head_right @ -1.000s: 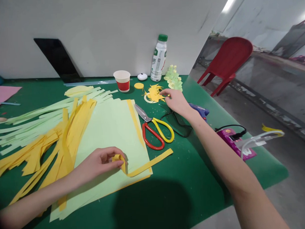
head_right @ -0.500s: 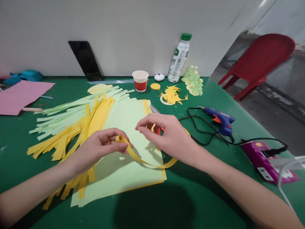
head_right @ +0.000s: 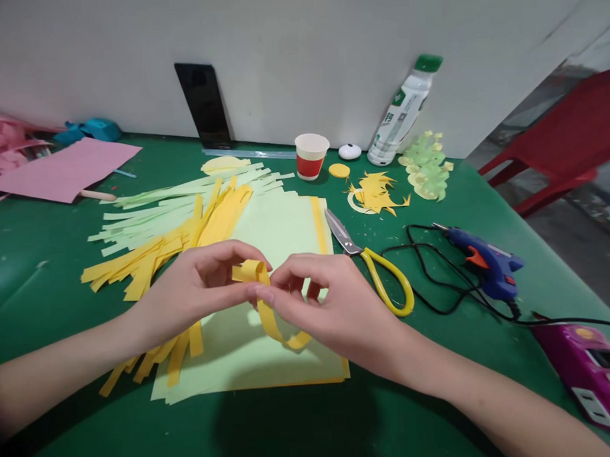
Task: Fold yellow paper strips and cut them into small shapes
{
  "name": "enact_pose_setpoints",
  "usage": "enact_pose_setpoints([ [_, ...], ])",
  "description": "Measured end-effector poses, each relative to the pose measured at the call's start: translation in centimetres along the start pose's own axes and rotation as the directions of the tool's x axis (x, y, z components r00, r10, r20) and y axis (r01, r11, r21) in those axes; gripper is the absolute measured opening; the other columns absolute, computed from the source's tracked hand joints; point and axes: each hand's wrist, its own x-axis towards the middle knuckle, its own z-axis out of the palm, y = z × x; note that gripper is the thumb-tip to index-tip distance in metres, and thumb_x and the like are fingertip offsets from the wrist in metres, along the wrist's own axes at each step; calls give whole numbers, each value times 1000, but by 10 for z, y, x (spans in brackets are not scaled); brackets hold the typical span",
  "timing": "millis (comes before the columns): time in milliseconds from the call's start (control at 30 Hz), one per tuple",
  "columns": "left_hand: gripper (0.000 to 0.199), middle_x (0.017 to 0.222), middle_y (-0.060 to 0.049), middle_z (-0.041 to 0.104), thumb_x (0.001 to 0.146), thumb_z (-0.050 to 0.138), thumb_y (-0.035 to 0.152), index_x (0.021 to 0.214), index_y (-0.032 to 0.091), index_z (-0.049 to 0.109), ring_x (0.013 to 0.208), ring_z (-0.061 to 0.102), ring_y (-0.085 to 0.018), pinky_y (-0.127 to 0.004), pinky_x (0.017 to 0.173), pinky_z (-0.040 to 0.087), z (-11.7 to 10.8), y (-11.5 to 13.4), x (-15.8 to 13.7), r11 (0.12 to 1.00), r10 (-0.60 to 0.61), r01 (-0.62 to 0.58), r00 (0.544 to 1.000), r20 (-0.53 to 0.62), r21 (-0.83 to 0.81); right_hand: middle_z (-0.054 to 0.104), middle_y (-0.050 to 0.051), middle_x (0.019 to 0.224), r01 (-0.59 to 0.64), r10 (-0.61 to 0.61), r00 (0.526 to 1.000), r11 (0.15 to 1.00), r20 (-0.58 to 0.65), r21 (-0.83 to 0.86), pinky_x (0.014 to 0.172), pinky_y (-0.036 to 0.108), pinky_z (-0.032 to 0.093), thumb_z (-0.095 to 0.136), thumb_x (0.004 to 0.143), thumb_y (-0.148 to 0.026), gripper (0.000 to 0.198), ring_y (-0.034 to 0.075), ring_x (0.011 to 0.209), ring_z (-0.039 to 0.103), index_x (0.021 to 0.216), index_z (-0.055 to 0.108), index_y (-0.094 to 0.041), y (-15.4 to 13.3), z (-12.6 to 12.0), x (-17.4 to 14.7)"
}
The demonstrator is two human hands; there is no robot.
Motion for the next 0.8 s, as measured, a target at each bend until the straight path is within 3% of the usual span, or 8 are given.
enact_pose_setpoints([
  [167,29,69,5,56,69,67,23,95,21,55,63,54,-7,-15,57,45,5,4,-6,994,51,-47,998,-29,103,61,-1,59,-9,9,1000,998,-4,63,45,20,41,53,77,-24,16,10,53,53,62,56,-20,1,0,-1],
  [300,34,70,7,58,69,68,24,99,23,51,65,57,-7,-14,60,45,5,6,-10,994,70,-70,998,10,85,59,-2,57,3,-2,1000,987,-11,162,45,18,40,53,77,-20,15,8,51,51,63,56,-20,2,2,-2],
  [433,7,71,5,62,78,58,27,79,20,57,66,60,-7,-13,58,46,0,11,-11,991,115,-117,993,29,70,56,-3,56,15,-2,999,968,-50,249,39,17,35,56,77,-20,13,6,46,47,64,57,-20,2,0,-2],
  [600,11,64,3,66,79,56,23,69,18,60,59,62,-9,-18,58,50,0,14,-10,995,85,-86,996,3,58,57,-2,59,16,-4,999,963,-45,268,40,17,36,56,77,-22,13,7,48,47,65,57,-20,3,-2,-1],
  [800,11,58,5,65,75,60,19,64,18,61,55,62,-9,-16,55,51,2,13,-9,996,79,-82,994,-69,-44,57,-1,55,-71,52,993,978,102,194,47,20,41,61,74,-32,24,10,53,52,56,50,-18,5,1,-1],
])
